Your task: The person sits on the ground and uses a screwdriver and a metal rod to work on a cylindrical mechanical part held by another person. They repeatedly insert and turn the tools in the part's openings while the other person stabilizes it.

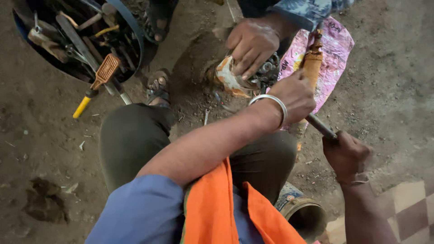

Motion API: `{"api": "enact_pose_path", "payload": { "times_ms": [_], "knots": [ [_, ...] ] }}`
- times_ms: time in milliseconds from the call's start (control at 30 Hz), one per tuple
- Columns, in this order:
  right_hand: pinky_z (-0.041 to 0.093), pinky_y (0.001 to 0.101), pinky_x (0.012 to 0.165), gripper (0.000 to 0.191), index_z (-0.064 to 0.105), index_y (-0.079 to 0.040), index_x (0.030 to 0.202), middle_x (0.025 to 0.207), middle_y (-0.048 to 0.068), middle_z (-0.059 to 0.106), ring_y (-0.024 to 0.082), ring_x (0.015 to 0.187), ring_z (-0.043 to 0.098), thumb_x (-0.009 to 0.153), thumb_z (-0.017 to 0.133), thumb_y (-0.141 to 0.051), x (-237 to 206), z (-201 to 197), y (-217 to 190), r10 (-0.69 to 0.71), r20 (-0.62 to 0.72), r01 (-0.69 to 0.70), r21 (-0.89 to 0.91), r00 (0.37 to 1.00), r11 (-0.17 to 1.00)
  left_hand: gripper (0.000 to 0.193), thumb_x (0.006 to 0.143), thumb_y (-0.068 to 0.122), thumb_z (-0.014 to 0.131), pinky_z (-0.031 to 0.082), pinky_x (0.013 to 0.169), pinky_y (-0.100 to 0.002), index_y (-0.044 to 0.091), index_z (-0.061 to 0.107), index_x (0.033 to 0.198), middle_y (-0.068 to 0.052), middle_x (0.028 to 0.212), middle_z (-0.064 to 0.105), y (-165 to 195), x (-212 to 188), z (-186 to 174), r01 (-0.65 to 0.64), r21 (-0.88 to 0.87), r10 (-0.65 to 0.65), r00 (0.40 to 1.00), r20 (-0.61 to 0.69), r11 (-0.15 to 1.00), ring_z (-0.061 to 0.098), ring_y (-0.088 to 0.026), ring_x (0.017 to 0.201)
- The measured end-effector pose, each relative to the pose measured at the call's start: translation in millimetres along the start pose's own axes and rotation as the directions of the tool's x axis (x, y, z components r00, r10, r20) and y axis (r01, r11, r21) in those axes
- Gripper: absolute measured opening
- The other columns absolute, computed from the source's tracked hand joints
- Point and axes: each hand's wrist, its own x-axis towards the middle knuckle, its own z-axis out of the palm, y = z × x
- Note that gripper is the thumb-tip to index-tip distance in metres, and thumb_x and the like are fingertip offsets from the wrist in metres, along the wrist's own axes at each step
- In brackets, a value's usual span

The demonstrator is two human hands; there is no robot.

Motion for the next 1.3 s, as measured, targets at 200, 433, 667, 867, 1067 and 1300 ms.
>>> {"api": "enact_pose_path", "payload": {
  "times_ms": [200, 433, 667, 867, 1067, 1300],
  "knots": [
    [0.043, 0.0382, 0.053, 0.040, 0.053, -0.014, 0.071, 0.062, 0.009, 0.053, 0.027, 0.052, 0.052, 0.096, 0.083, -0.023, 6, 11, 11, -0.050, -0.009, 0.050, -0.041, 0.999, 0.998, 0.043, 0.093, 0.030, 0.053, 0.000, 0.124, -0.053, -0.004, 0.074, 0.110, -0.028, 0.154, 0.040, -7, 0, -3, -0.090, 0.238, 0.076, 0.995, 0.067, 0.967, 0.009, -0.038, 0.155],
    [0.044, 0.0368, 0.054, 0.047, 0.050, -0.013, 0.070, 0.063, 0.009, 0.052, 0.025, 0.054, 0.054, 0.098, 0.085, -0.026, 18, 18, 29, -0.118, 0.031, 0.120, -0.073, 0.992, 0.990, 0.052, 0.090, 0.027, 0.049, 0.004, 0.124, -0.053, -0.011, 0.070, 0.118, -0.039, 0.152, 0.038, -9, 7, 5, -0.008, 0.241, 0.027, 0.997, -0.076, 0.971, 0.017, -0.044, 0.150],
    [0.044, 0.0358, 0.053, 0.039, 0.053, -0.015, 0.074, 0.062, 0.007, 0.053, 0.023, 0.053, 0.055, 0.098, 0.080, -0.029, 31, 22, 44, -0.147, 0.036, 0.149, -0.066, 0.988, 0.987, 0.051, 0.094, 0.022, 0.049, 0.007, 0.126, -0.051, -0.014, 0.066, 0.124, -0.042, 0.153, 0.036, -11, 12, 6, 0.016, 0.181, -0.002, 0.997, -0.075, 0.983, 0.022, -0.041, 0.153],
    [0.044, 0.0361, 0.054, 0.040, 0.053, -0.014, 0.072, 0.062, 0.007, 0.053, 0.024, 0.054, 0.056, 0.095, 0.081, -0.031, 47, 20, 51, -0.195, 0.050, 0.199, -0.073, 0.979, 0.977, 0.069, 0.086, 0.022, 0.055, 0.007, 0.125, -0.047, -0.016, 0.046, 0.143, -0.026, 0.163, 0.023, -11, 12, 4, 0.117, 0.098, -0.091, 0.969, -0.229, 0.988, 0.020, -0.032, 0.152],
    [0.043, 0.0368, 0.052, 0.054, 0.052, -0.012, 0.073, 0.061, 0.007, 0.051, 0.023, 0.051, 0.055, 0.100, 0.077, -0.052, 65, 30, 75, -0.296, 0.044, 0.297, -0.018, 0.954, 0.955, 0.085, 0.088, 0.035, 0.065, 0.002, 0.128, -0.046, -0.014, 0.036, 0.152, -0.024, 0.166, 0.025, -12, 14, -4, 0.115, 0.114, -0.094, 0.980, -0.174, 0.987, 0.017, -0.027, 0.157],
    [0.046, 0.0319, 0.057, 0.053, 0.067, -0.013, 0.085, 0.068, 0.004, 0.060, 0.018, 0.056, 0.058, 0.122, 0.039, -0.038, 91, 46, 102, -0.357, -0.108, 0.373, 0.204, 0.928, 0.905, 0.107, 0.083, 0.070, 0.062, -0.001, 0.126, -0.046, -0.010, 0.037, 0.149, -0.024, 0.163, 0.028, -15, 14, -23, 0.134, -0.021, -0.134, 0.991, -0.022, 0.991, 0.014, -0.030, 0.156]
  ]
}}
